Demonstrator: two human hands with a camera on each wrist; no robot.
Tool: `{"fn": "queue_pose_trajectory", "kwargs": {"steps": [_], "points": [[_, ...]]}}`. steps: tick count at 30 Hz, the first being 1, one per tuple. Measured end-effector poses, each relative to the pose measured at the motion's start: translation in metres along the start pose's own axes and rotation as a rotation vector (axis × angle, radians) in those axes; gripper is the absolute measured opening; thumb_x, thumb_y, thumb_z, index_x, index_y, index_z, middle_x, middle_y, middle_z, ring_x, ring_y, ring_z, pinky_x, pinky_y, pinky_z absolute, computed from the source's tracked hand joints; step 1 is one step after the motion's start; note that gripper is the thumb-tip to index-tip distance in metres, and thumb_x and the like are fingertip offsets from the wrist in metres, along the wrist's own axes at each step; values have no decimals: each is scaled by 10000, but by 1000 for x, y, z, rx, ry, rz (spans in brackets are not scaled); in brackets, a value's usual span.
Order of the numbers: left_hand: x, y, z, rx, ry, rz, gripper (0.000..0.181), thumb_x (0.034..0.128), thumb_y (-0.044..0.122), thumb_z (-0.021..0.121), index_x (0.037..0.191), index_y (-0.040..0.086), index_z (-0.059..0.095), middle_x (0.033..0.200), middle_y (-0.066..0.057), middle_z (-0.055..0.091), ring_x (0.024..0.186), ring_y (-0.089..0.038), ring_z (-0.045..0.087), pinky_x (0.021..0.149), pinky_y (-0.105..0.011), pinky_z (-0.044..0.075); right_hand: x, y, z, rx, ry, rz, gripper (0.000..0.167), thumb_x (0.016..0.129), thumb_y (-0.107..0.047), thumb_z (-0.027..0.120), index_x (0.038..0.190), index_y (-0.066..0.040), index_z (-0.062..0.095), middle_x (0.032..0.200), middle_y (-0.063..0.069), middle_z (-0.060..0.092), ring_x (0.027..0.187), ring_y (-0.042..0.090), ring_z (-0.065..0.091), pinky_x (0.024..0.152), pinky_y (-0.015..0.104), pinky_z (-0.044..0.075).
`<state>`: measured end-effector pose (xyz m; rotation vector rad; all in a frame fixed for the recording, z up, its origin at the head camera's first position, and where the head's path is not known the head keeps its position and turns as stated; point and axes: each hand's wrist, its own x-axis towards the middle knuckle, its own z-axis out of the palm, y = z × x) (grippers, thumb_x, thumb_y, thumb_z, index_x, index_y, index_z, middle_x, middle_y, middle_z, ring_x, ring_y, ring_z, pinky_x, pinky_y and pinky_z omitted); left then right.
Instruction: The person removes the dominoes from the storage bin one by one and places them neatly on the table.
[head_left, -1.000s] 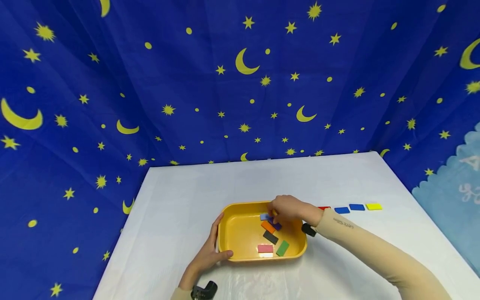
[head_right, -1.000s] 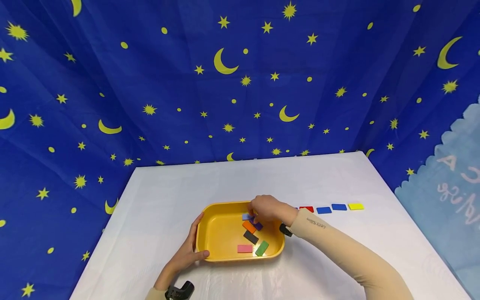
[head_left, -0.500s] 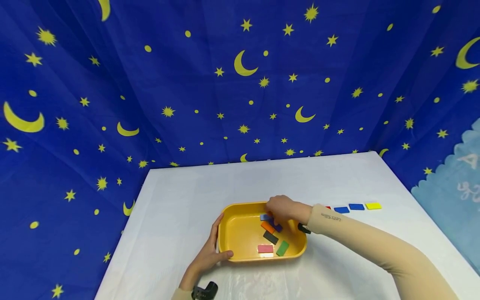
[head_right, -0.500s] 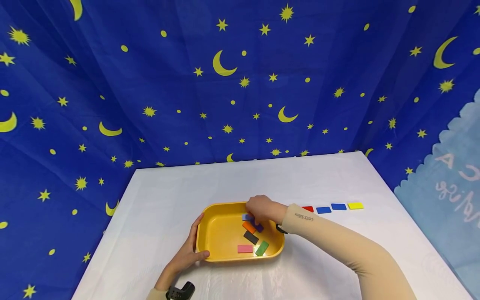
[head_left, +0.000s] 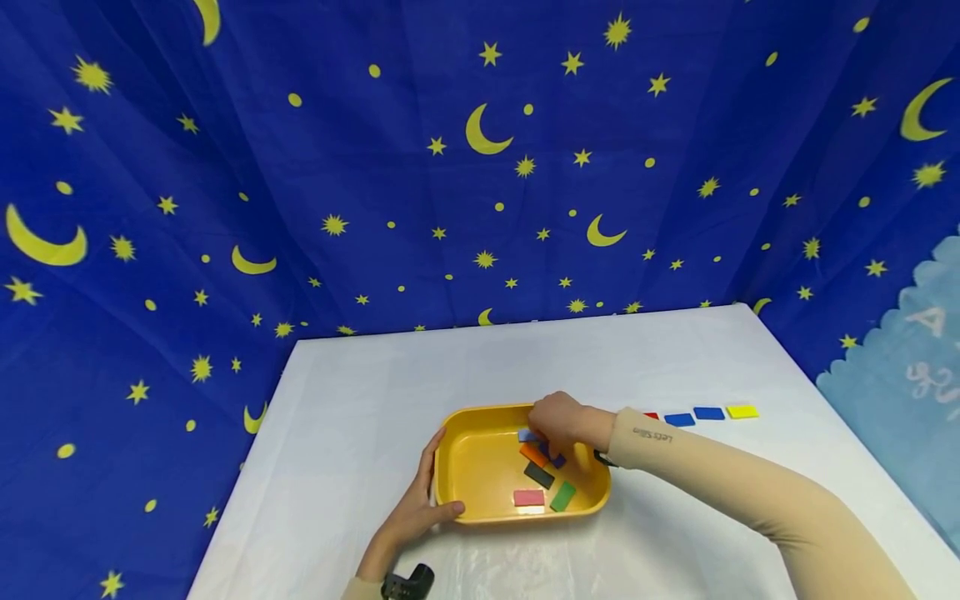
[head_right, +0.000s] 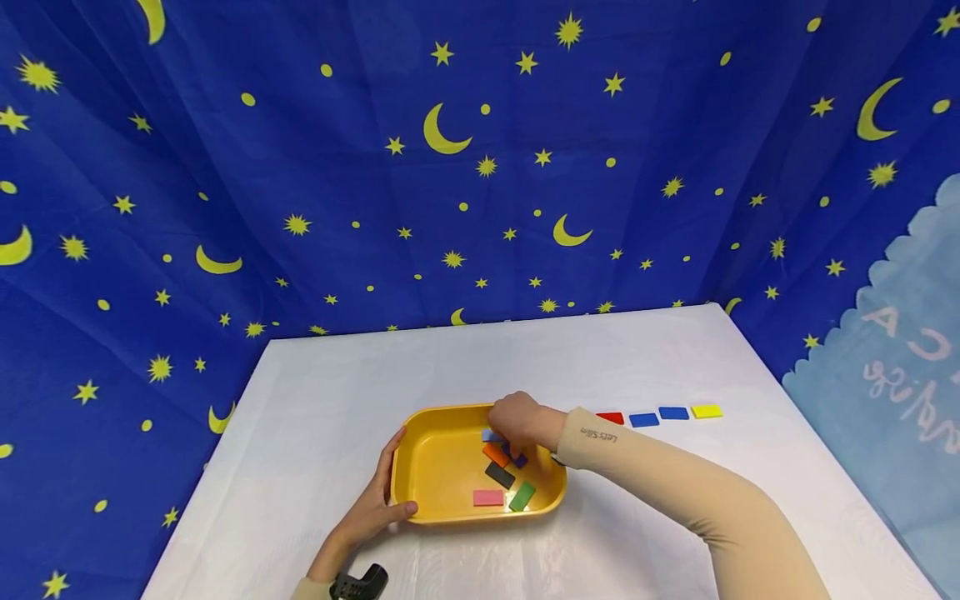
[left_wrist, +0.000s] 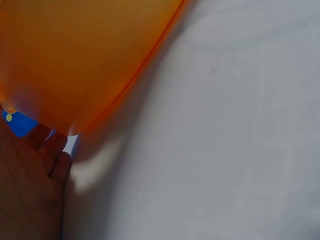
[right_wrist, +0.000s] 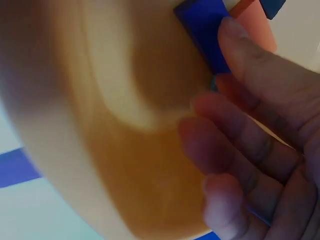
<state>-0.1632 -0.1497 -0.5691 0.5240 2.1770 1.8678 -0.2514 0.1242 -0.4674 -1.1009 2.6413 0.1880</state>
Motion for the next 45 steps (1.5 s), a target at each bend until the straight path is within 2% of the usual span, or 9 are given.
{"fn": "queue_pose_trajectory", "kwargs": {"steps": [5,11,19,25,31,37,42,45], "points": [[0,0,0,4,0,5,1033,769,144,766,1515,361,86,1576,-43,61,1396,-260,126,1060,-560,133,2,-1,0,-74,-4,-33,447,647,-199,886,563,-168,448,558,-50,406,531,105,359,519,238,353],[1,-1,0,6,2,11,1027,771,152,765,1514,362,88,1576,-40,58,1400,-265,117,1062,-565,127,4,-3,0,-83,-32,-25,432,636,-278,894,579,-170,481,571,-68,434,538,91,380,526,229,368],[0,1,2,18,10,4,1028,770,186,770,1516,359,85,1577,-48,63,1403,-269,110,1066,-588,114,5,-6,1,70,-89,11,334,661,-329,873,590,-188,578,578,-121,496,565,68,462,555,221,413],[-1,2,3,6,6,-5,1036,770,180,774,1518,357,80,1577,-55,66,1395,-253,127,1071,-551,124,7,-3,2,132,-142,67,333,664,-367,865,640,-197,580,627,-123,507,606,79,466,604,240,422],[0,4,2,1,10,3,1035,767,161,770,1518,352,83,1575,-54,84,1391,-251,151,1065,-539,132,8,-5,4,160,-129,48,351,624,-373,886,594,-199,583,594,-131,509,578,54,457,570,228,414],[0,4,1,8,17,-3,1033,766,183,774,1517,354,86,1575,-57,84,1396,-260,142,1072,-570,123,7,-6,6,187,-152,93,316,630,-378,880,586,-210,615,570,-126,531,545,54,464,534,220,402],[0,3,1,1,14,-3,1037,764,188,778,1517,356,86,1575,-53,83,1395,-256,141,1074,-561,122,5,-5,9,248,-175,130,325,638,-381,874,587,-187,619,545,-95,532,505,68,436,491,209,349],[0,2,2,7,12,1,1037,763,189,778,1517,353,85,1576,-53,78,1398,-253,134,1077,-558,117,4,-3,10,335,-199,155,316,647,-359,872,586,-169,627,534,-81,553,493,71,469,475,201,350]]}}
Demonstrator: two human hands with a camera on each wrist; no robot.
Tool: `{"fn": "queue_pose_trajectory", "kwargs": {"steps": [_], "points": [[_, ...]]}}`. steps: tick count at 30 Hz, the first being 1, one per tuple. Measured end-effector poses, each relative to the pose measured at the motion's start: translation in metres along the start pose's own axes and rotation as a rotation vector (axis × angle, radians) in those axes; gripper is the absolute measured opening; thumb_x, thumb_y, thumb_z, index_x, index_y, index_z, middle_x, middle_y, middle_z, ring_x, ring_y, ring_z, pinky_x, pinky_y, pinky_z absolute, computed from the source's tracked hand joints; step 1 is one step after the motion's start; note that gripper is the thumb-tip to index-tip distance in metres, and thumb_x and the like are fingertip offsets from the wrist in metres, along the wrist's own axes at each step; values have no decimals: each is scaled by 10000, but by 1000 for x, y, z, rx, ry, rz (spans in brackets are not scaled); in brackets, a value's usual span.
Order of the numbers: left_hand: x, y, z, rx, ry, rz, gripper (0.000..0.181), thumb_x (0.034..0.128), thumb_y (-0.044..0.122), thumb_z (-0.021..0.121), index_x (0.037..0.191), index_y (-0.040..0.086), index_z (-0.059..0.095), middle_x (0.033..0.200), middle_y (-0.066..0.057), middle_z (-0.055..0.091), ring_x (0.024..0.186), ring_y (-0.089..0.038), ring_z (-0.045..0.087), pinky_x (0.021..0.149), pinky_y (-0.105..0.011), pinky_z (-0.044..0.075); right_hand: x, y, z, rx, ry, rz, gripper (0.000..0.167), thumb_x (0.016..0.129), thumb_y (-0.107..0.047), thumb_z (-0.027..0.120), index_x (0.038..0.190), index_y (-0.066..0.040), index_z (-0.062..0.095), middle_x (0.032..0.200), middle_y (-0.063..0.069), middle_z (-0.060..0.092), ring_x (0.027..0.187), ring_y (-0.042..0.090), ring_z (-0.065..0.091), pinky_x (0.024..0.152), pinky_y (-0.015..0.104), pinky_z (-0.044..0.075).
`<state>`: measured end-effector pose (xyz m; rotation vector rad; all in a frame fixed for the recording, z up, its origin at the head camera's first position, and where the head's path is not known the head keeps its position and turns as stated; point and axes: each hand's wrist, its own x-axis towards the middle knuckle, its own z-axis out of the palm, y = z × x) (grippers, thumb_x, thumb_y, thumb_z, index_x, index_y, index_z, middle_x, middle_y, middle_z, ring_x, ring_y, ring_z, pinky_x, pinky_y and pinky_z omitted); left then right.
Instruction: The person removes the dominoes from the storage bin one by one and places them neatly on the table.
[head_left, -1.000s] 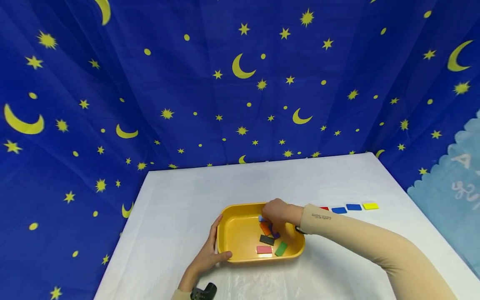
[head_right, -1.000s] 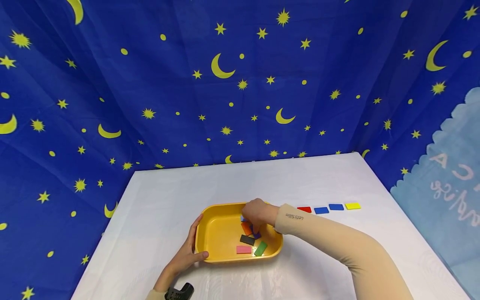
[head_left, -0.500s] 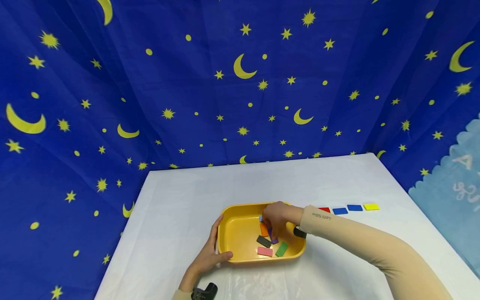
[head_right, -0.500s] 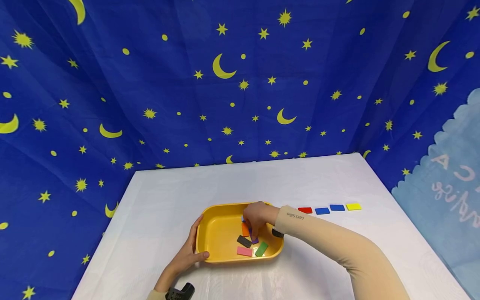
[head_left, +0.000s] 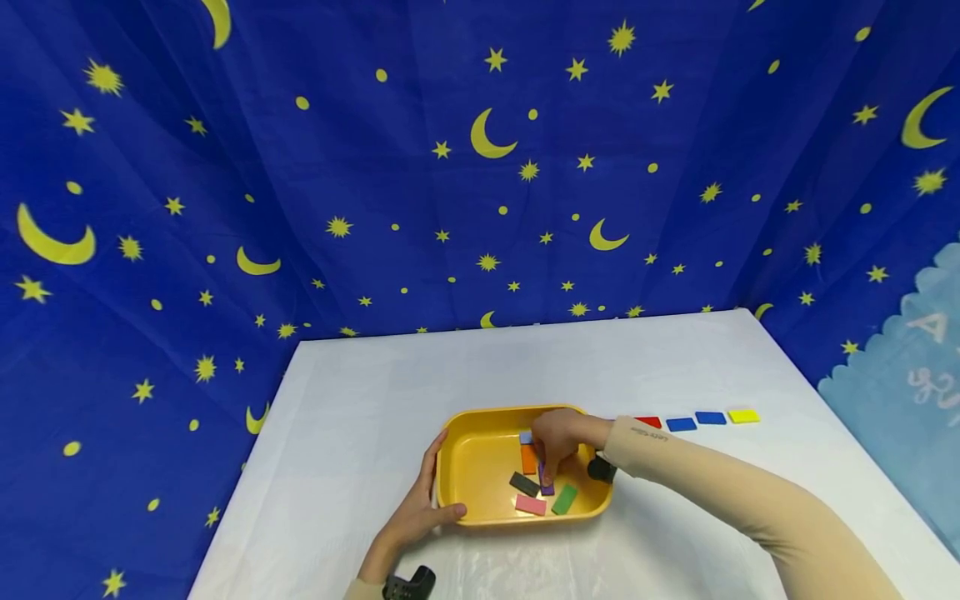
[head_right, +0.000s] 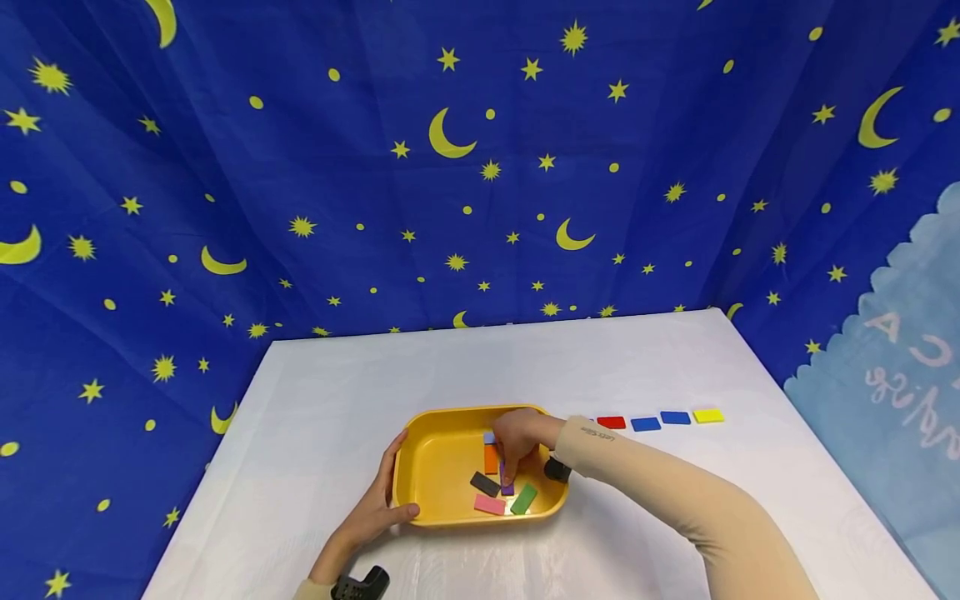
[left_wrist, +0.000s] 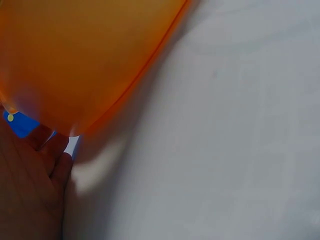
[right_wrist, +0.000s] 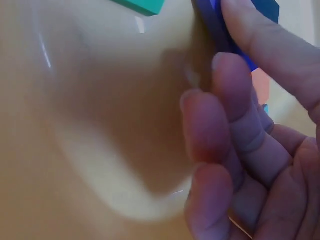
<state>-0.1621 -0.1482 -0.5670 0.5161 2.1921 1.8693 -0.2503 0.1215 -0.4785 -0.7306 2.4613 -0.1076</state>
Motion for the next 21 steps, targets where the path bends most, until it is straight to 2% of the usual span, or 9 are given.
{"fn": "queue_pose_trajectory", "kwargs": {"steps": [6,15,21], "points": [[1,-2,0,14,10,0,1040,754,189,785,1514,358,97,1575,-45,88,1393,-246,145,1077,-560,120,-2,6,-2,198,-45,-6,309,693,-280,855,572,-125,616,505,-5,570,461,128,524,431,205,358],[0,-2,0,-10,3,2,1035,758,189,782,1515,356,96,1574,-52,93,1386,-254,165,1069,-537,137,-8,9,-6,312,-9,-43,315,748,-236,819,563,-116,594,508,-14,527,451,121,463,438,214,343],[1,-1,1,-11,8,5,1040,754,178,784,1515,357,98,1575,-49,89,1389,-252,157,1070,-534,130,-15,14,-11,389,27,-100,274,760,-223,806,586,-112,625,513,-52,522,457,80,439,451,203,335]]}}
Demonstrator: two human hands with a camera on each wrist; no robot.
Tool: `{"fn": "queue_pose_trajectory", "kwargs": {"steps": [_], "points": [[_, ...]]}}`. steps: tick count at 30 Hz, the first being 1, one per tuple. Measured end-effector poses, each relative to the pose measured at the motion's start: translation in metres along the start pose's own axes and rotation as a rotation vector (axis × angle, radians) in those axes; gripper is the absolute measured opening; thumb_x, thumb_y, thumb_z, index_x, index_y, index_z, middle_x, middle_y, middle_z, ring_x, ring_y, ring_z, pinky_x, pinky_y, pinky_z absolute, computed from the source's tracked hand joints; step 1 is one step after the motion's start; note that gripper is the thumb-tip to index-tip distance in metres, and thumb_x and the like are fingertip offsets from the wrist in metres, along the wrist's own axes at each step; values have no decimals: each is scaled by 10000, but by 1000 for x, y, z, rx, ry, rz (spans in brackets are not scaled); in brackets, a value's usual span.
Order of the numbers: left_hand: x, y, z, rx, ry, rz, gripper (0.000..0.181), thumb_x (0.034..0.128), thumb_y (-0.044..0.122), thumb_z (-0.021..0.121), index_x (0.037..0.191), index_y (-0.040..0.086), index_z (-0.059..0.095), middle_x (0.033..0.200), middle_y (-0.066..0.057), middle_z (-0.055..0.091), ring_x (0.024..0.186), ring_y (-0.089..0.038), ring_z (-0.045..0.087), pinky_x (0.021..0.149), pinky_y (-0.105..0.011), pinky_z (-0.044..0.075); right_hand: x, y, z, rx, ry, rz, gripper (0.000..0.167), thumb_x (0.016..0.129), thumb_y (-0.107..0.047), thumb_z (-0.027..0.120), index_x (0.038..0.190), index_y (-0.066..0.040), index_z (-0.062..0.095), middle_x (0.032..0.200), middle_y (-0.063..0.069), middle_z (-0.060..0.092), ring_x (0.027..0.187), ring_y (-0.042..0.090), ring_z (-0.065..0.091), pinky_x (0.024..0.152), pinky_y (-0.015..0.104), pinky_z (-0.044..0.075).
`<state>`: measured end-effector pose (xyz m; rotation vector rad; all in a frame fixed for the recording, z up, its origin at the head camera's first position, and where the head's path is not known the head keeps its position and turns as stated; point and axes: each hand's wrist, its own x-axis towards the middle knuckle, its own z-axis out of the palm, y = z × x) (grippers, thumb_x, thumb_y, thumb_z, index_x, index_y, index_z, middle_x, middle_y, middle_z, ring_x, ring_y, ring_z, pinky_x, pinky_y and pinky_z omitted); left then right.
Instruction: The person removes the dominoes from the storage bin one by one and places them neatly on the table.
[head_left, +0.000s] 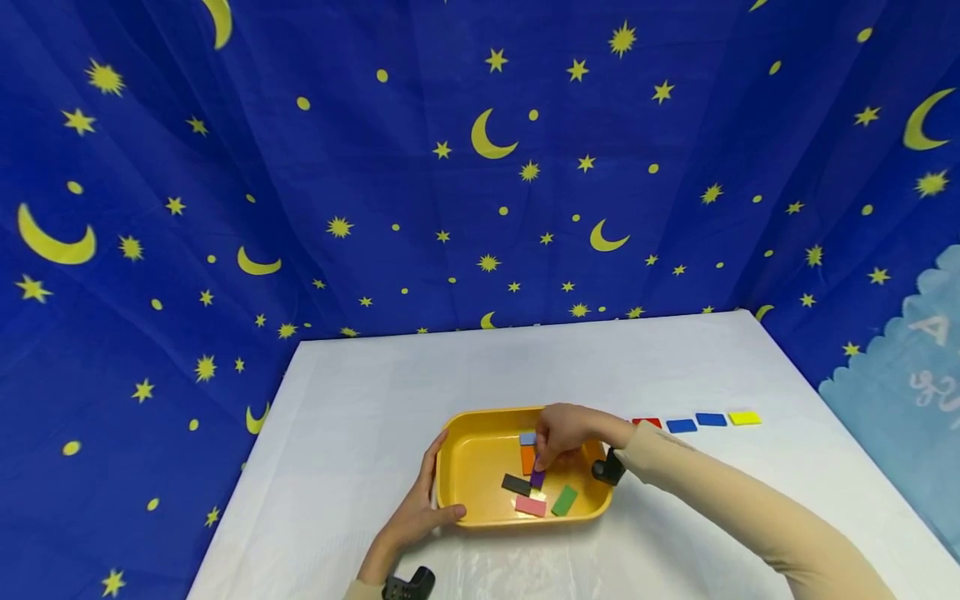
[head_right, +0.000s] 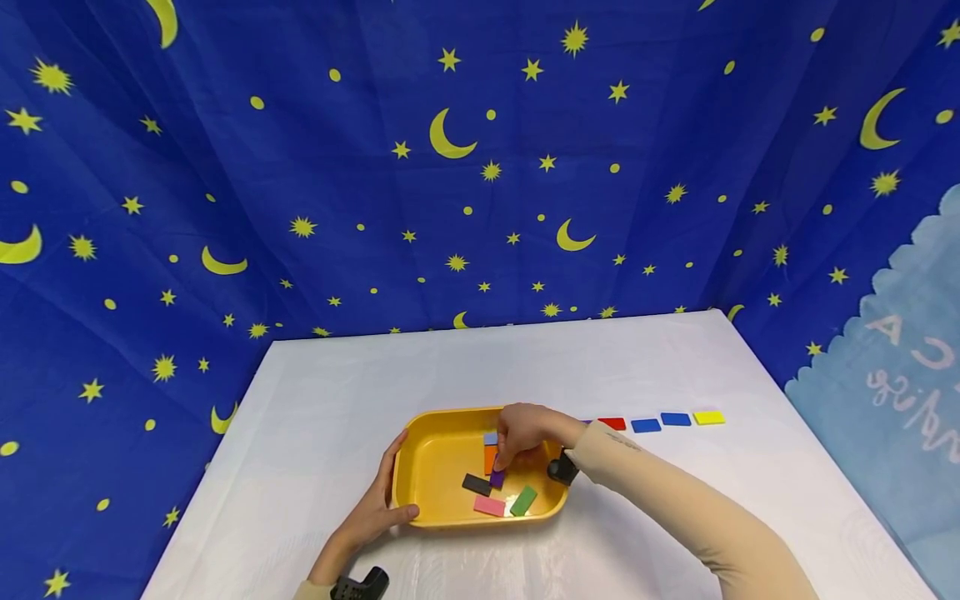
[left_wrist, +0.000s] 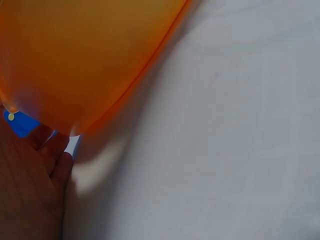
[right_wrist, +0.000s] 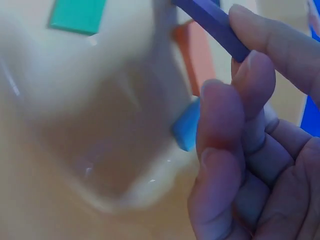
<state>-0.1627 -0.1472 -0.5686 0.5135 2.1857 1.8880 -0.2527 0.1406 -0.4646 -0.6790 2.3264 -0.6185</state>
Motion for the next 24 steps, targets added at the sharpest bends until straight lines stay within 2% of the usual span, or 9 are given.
{"fn": "queue_pose_trajectory", "kwargs": {"steps": [7,13,21,24], "points": [[0,-1,-1,1,-5,6,1042,755,170,784,1516,355,97,1573,-51,96,1382,-253,174,1061,-523,143,-7,5,-10,173,66,9,253,784,-256,783,664,-93,631,591,-23,563,520,119,474,492,224,376],[0,-2,-2,-2,0,12,1049,750,156,786,1517,352,97,1571,-46,104,1377,-244,186,1063,-528,148,-19,9,-23,349,148,-20,240,811,-246,752,769,-24,673,636,71,580,522,156,468,481,256,386],[0,-2,-1,-6,-4,9,1045,755,163,781,1516,353,92,1572,-51,99,1382,-245,176,1065,-519,144,-41,39,-44,461,311,74,345,812,-357,743,835,-26,646,625,41,526,550,195,501,517,299,419],[0,-1,-1,-2,-5,8,1043,756,161,780,1516,353,91,1572,-55,101,1379,-248,185,1064,-518,152,-52,54,-49,469,362,123,390,805,-408,738,871,-36,642,632,47,515,574,215,519,541,315,446]]}}
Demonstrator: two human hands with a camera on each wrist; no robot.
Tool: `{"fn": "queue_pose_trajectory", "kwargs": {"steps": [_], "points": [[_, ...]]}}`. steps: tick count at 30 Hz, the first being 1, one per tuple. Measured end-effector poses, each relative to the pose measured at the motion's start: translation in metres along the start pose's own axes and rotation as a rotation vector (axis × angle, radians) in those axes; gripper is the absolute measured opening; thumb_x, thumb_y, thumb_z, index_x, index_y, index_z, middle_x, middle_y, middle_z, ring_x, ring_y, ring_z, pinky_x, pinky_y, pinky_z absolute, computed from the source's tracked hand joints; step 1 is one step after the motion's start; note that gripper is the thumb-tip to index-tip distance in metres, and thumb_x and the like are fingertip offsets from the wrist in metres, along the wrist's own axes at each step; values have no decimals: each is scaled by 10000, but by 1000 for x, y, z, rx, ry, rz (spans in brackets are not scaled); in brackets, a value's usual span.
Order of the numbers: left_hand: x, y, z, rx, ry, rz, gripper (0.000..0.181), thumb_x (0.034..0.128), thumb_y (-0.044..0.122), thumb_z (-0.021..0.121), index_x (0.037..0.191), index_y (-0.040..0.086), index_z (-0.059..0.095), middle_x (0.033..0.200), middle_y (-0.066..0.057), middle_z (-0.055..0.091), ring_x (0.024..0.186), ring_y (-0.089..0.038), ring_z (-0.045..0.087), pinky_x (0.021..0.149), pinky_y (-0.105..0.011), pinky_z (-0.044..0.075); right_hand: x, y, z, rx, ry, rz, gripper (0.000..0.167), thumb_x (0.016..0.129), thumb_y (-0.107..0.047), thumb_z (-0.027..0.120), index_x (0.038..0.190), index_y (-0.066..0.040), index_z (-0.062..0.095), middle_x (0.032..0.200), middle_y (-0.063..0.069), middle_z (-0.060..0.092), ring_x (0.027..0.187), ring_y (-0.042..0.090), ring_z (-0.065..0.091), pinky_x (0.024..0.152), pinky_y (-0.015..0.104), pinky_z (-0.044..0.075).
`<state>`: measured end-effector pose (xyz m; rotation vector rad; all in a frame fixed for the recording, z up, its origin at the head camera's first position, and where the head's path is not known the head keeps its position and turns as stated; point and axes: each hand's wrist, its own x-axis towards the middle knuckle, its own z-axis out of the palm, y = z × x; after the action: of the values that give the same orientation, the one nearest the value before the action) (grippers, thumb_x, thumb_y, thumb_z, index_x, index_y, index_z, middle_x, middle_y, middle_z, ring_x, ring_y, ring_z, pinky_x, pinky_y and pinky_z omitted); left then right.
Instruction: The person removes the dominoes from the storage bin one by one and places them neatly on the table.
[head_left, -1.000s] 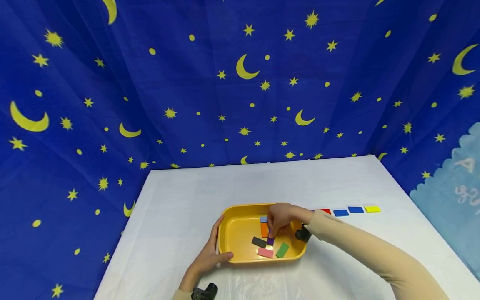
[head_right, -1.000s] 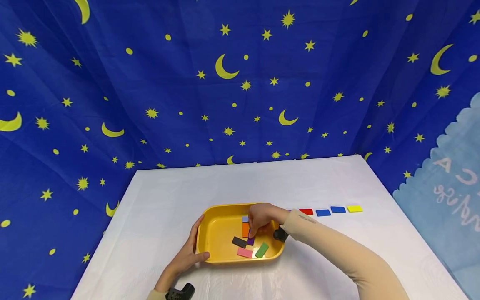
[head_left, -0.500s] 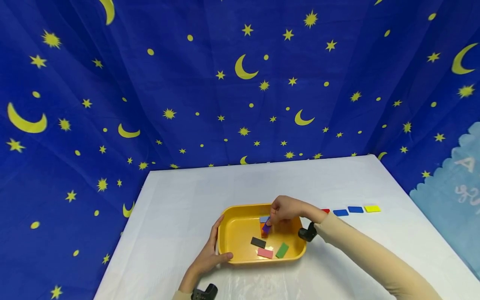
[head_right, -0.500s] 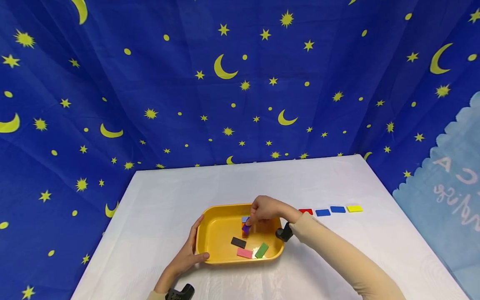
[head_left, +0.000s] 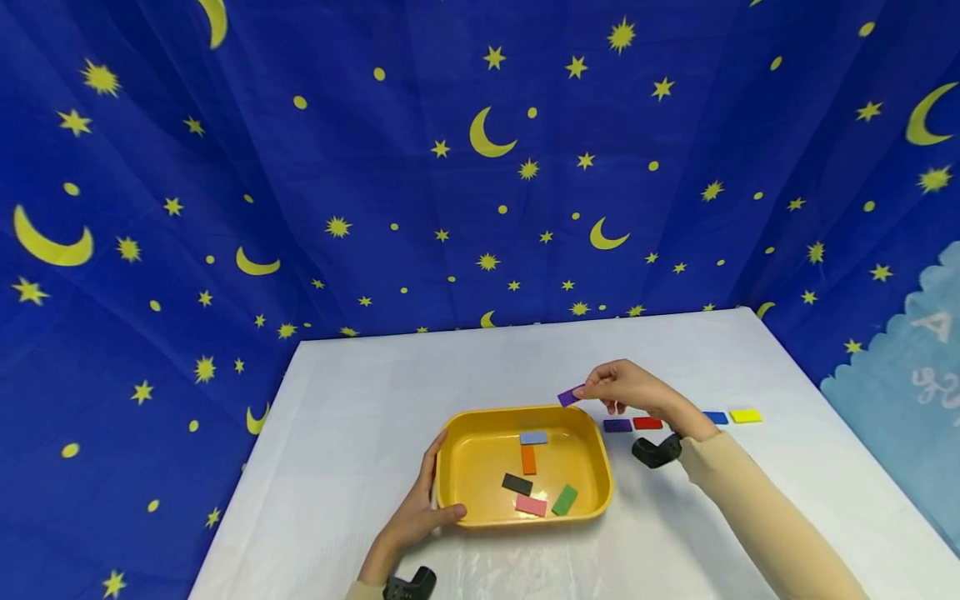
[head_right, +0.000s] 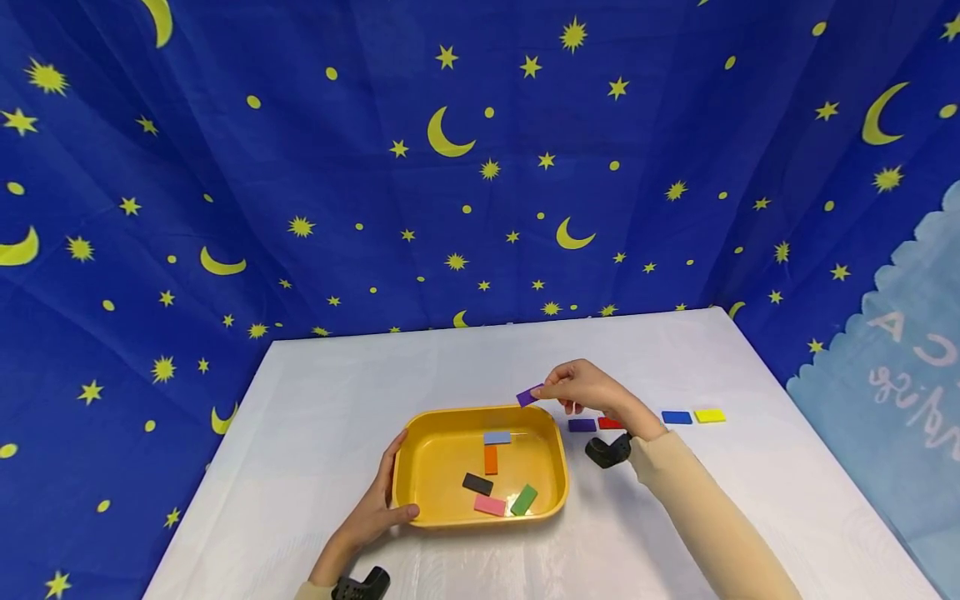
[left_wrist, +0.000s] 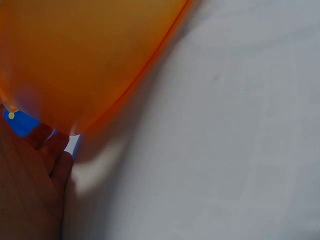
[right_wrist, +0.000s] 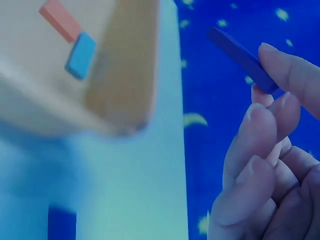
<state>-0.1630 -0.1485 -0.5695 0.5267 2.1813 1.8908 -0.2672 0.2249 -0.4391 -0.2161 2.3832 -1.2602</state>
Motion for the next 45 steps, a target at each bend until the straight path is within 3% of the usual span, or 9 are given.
{"fn": "queue_pose_trajectory", "kwargs": {"steps": [4,11,23,31,45], "points": [[0,2,0,3,2,2,1043,756,155,777,1518,345,91,1571,-61,104,1376,-251,191,1064,-522,156,-10,17,-15,0,59,35,436,808,-445,723,881,-27,625,653,50,520,593,210,518,544,309,459],[0,5,1,2,1,-2,1052,752,155,779,1520,340,84,1573,-59,97,1382,-246,180,1069,-518,133,-28,48,-26,55,75,123,494,805,-464,719,899,11,617,637,39,522,573,183,499,528,288,443],[-1,6,1,-5,-8,-6,1060,753,175,783,1523,332,71,1576,-55,77,1383,-242,174,1071,-514,142,-40,91,-2,-18,54,172,408,816,-411,724,814,-14,632,578,6,497,530,162,474,491,258,350],[-1,6,2,-11,-9,-8,1052,759,176,779,1521,337,72,1575,-47,76,1385,-237,170,1073,-509,146,-41,105,16,-71,78,186,389,806,-430,727,718,-71,604,529,4,488,495,144,464,459,249,356],[-1,3,0,-1,-13,3,1049,762,165,775,1520,341,72,1575,-54,82,1383,-251,179,1069,-519,148,-43,107,19,-115,122,208,407,813,-402,729,632,-73,571,475,5,456,434,125,397,437,232,313]]}}
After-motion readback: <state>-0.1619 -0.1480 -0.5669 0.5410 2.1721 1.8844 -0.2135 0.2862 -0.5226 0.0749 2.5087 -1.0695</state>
